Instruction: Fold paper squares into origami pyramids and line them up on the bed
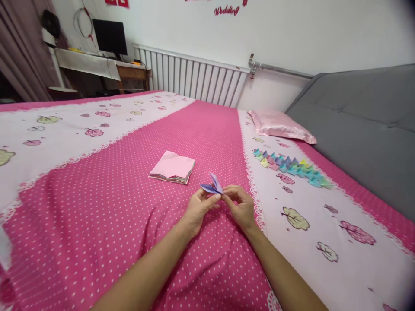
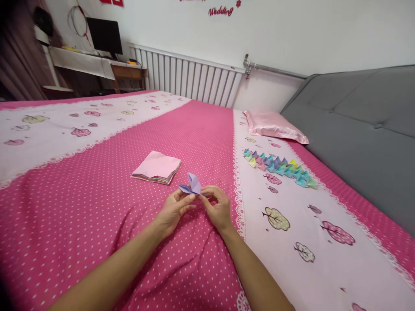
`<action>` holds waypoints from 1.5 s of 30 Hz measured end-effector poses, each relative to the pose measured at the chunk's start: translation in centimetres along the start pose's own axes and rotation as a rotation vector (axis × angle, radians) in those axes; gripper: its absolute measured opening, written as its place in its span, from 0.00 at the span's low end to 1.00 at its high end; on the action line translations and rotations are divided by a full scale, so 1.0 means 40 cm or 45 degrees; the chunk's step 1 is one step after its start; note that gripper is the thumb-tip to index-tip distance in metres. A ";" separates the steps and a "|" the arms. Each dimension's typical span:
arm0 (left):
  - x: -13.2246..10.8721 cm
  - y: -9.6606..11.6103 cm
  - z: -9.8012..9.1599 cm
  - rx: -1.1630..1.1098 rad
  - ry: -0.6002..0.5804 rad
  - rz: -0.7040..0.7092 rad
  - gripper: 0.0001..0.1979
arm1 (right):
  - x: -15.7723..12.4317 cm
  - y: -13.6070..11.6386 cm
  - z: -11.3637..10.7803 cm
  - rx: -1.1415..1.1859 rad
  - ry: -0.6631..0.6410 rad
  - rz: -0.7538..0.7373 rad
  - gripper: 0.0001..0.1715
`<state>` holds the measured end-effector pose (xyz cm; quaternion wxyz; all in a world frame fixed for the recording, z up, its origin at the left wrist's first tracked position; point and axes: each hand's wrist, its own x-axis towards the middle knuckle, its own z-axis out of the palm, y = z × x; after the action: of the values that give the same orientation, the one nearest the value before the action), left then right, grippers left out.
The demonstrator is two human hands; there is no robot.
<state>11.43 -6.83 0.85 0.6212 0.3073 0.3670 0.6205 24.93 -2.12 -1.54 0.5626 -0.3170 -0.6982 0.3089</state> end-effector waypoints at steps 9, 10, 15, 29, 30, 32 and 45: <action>0.011 0.002 -0.004 -0.105 0.006 -0.001 0.15 | 0.000 -0.005 -0.008 0.173 -0.097 0.110 0.08; 0.012 0.004 -0.005 -0.091 0.018 -0.004 0.15 | 0.000 -0.006 -0.007 0.231 -0.105 0.168 0.08; 0.015 0.015 -0.012 0.000 0.076 -0.046 0.13 | 0.010 -0.001 0.001 0.557 -0.047 0.600 0.10; 0.032 0.002 -0.028 0.041 0.142 -0.010 0.14 | 0.029 0.008 -0.015 1.126 0.001 0.821 0.25; 0.030 0.005 -0.025 0.011 0.131 -0.024 0.15 | 0.029 0.007 -0.015 1.136 -0.007 0.820 0.25; 0.025 0.009 -0.020 -0.046 0.107 -0.051 0.18 | 0.030 0.006 -0.017 1.150 -0.040 0.829 0.24; 0.025 0.012 -0.017 -0.132 0.207 -0.089 0.10 | 0.022 -0.002 -0.016 0.950 -0.154 0.762 0.23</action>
<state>10.54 -5.88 0.82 0.6258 0.2105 0.3939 0.6395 25.41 -1.44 -0.84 0.4827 -0.2621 -0.4495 0.7045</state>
